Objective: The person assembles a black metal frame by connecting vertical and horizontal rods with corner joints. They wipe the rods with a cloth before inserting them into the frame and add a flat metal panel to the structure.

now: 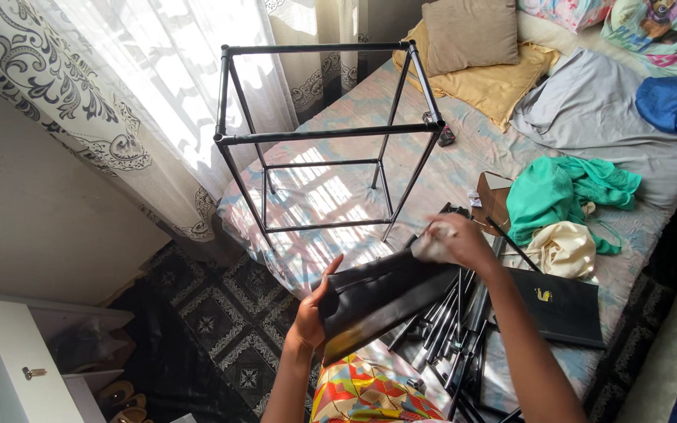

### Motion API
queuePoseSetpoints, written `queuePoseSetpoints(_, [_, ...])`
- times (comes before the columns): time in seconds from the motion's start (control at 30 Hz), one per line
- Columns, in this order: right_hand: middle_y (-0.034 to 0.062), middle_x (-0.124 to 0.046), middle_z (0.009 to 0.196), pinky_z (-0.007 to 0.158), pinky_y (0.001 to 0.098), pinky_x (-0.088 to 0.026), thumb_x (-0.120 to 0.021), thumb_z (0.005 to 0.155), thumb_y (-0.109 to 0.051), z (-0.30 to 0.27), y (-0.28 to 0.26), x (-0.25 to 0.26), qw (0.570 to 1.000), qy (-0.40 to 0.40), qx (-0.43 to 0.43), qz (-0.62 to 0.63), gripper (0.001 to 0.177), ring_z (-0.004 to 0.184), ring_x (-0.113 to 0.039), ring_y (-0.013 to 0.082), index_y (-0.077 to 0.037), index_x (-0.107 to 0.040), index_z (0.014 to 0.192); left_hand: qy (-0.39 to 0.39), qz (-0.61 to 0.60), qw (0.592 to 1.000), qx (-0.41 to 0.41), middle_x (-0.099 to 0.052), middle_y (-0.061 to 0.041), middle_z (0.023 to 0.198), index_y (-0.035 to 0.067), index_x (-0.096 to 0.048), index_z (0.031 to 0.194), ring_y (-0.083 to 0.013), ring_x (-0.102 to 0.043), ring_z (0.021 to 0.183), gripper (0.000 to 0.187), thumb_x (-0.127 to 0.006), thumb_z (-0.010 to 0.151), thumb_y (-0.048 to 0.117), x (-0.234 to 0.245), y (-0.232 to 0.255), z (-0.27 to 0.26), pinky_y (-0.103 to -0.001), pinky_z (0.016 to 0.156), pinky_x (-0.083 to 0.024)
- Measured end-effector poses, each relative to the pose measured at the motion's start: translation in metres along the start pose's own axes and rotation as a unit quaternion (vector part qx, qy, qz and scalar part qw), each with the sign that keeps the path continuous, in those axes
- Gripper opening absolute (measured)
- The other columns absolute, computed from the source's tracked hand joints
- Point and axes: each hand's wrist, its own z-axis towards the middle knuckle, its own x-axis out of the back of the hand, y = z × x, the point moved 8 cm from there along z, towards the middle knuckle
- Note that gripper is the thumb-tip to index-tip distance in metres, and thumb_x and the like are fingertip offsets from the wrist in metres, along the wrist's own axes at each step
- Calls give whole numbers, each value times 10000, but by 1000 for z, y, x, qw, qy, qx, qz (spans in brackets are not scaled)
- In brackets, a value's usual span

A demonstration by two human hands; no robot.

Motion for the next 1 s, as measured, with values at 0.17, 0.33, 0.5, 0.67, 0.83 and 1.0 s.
queuePoseSetpoints(0.17, [52, -761, 1284, 479, 319, -438, -369, 1007, -553, -35, 25, -50, 954, 159, -127, 222, 592, 723, -677, 216, -132, -650, 1316, 110, -35, 990, -75, -460, -85, 1589, 133, -370, 1580, -261, -522, 1391, 542, -397, 1051, 245, 50, -15, -8, -435, 1173, -406])
queuePoseSetpoints(0.33, [127, -453, 1642, 1236, 438, -315, -452, 1062, -469, -93, -91, -195, 969, -47, 119, 210, 546, 1527, -406, 283, -130, -624, 1453, 90, -120, 987, -64, -584, -166, 1373, 17, -516, 1452, -305, -621, 1183, 458, -391, 1143, 330, 93, -63, 2, -449, 1043, -537])
queuePoseSetpoints(0.5, [124, -450, 1593, 1208, 488, -282, -389, 1046, -557, -115, -124, -206, 971, 4, 237, -39, 661, 1485, -369, 323, -93, -537, 1493, -30, -175, 978, -109, -647, -151, 1316, 7, -512, 1453, -292, -647, 1162, 493, -346, 1173, 377, 67, -55, -14, -430, 980, -562])
queuePoseSetpoints(0.67, [60, -602, 1458, 1215, 389, -387, -453, 1057, -458, -25, -3, -181, 996, -37, -39, 70, 498, 1420, -533, 186, -133, -536, 1426, 80, -116, 986, -92, -596, -143, 1424, 154, -361, 1580, -301, -603, 1259, 543, -298, 1081, 359, 30, -27, -23, -474, 1081, -488])
queuePoseSetpoints(0.83, [129, -542, 1507, 1148, 358, -424, -443, 1020, -319, -48, 34, -231, 882, -54, -177, 432, 560, 1334, -588, 212, -26, -469, 1496, 27, -95, 988, -117, -484, -157, 1542, 172, -281, 1644, -332, -509, 1367, 552, -295, 1118, 341, -5, -11, -13, -536, 1163, -409])
queuePoseSetpoints(1.0, [184, -520, 1477, 1114, 384, -437, -636, 978, -181, -63, 24, -255, 784, -114, -92, 603, 567, 1329, -544, 241, 0, -438, 1477, -41, -136, 984, -108, -385, -194, 1592, 242, -225, 1637, -399, -370, 1471, 562, -332, 1105, 390, -6, -15, -11, -669, 1147, -355])
